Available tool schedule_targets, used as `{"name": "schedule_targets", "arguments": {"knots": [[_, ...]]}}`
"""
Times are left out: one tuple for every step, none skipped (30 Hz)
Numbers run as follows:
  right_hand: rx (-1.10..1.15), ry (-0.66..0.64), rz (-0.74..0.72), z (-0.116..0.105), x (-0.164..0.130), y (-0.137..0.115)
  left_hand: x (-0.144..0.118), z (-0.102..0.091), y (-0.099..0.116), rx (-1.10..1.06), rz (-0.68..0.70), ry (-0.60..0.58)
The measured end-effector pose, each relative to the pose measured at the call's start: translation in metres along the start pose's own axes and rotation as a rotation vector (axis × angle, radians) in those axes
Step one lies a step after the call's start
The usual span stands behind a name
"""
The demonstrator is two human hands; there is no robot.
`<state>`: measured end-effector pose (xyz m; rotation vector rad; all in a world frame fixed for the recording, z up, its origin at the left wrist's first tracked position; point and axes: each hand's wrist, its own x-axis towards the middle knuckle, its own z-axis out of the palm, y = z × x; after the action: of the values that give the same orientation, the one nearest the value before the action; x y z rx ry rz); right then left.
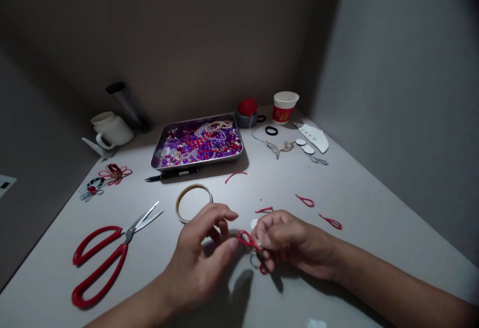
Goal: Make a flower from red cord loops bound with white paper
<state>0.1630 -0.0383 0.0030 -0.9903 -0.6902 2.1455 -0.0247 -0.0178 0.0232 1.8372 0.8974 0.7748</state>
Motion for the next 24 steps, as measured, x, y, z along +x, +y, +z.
{"name": "schedule_targets", "arguments": {"knots": [[0.048,-0.012,0.026,0.0007,-0.0005,0.0005,-0.0020,-0.0006,0.0006,0.107,0.181,0.023],[0.088,-0.024,0.051,0.0017,-0.0011,0.0013,-0.0041,-0.0009,0.0013,0.198,0.338,0.023],[0.124,-0.035,0.073,0.0030,-0.0018,0.0022,-0.0060,-0.0008,0.0019,0.273,0.460,0.011],[0.154,-0.044,0.093,0.0044,-0.0024,0.0032,-0.0078,-0.0004,0.0024,0.331,0.542,-0.003],[0.179,-0.052,0.111,0.0057,-0.0030,0.0043,-0.0092,0.0001,0.0026,0.378,0.598,-0.011],[0.199,-0.059,0.126,0.0069,-0.0034,0.0054,-0.0104,0.0005,0.0024,0.417,0.643,-0.018],[0.214,-0.064,0.137,0.0078,-0.0037,0.0064,-0.0112,0.0008,0.0018,0.451,0.673,-0.027],[0.226,-0.066,0.146,0.0085,-0.0039,0.0073,-0.0117,0.0008,0.0008,0.477,0.694,-0.047],[0.234,-0.068,0.152,0.0091,-0.0041,0.0080,-0.0119,0.0005,-0.0003,0.488,0.710,-0.082],[0.239,-0.070,0.159,0.0094,-0.0042,0.0085,-0.0119,0.0000,-0.0015,0.490,0.717,-0.128],[0.242,-0.072,0.165,0.0097,-0.0043,0.0088,-0.0117,-0.0006,-0.0026,0.487,0.713,-0.177],[0.243,-0.074,0.169,0.0100,-0.0044,0.0089,-0.0116,-0.0010,-0.0033,0.476,0.702,-0.218],[0.242,-0.075,0.170,0.0102,-0.0046,0.0089,-0.0115,-0.0012,-0.0038,0.460,0.693,-0.245],[0.239,-0.077,0.169,0.0104,-0.0048,0.0088,-0.0114,-0.0011,-0.0039,0.445,0.688,-0.254],[0.234,-0.079,0.167,0.0105,-0.0050,0.0086,-0.0114,-0.0006,-0.0037,0.429,0.684,-0.241],[0.228,-0.083,0.162,0.0105,-0.0051,0.0082,-0.0115,0.0002,-0.0034,0.407,0.681,-0.205],[0.221,-0.085,0.153,0.0104,-0.0052,0.0077,-0.0115,0.0012,-0.0031,0.380,0.674,-0.163],[0.216,-0.086,0.139,0.0102,-0.0052,0.0071,-0.0115,0.0023,-0.0028,0.354,0.659,-0.121],[0.209,-0.084,0.123,0.0100,-0.0050,0.0065,-0.0114,0.0034,-0.0025,0.333,0.634,-0.089],[0.202,-0.083,0.106,0.0098,-0.0048,0.0058,-0.0113,0.0043,-0.0022,0.316,0.603,-0.072],[0.194,-0.082,0.091,0.0096,-0.0044,0.0053,-0.0111,0.0050,-0.0018,0.302,0.571,-0.066],[0.186,-0.082,0.077,0.0094,-0.0041,0.0048,-0.0108,0.0055,-0.0013,0.290,0.540,-0.068],[0.178,-0.084,0.068,0.0093,-0.0039,0.0045,-0.0106,0.0058,-0.0006,0.279,0.511,-0.067],[0.171,-0.089,0.062,0.0092,-0.0038,0.0044,-0.0103,0.0060,0.0003,0.263,0.481,-0.060]]}}
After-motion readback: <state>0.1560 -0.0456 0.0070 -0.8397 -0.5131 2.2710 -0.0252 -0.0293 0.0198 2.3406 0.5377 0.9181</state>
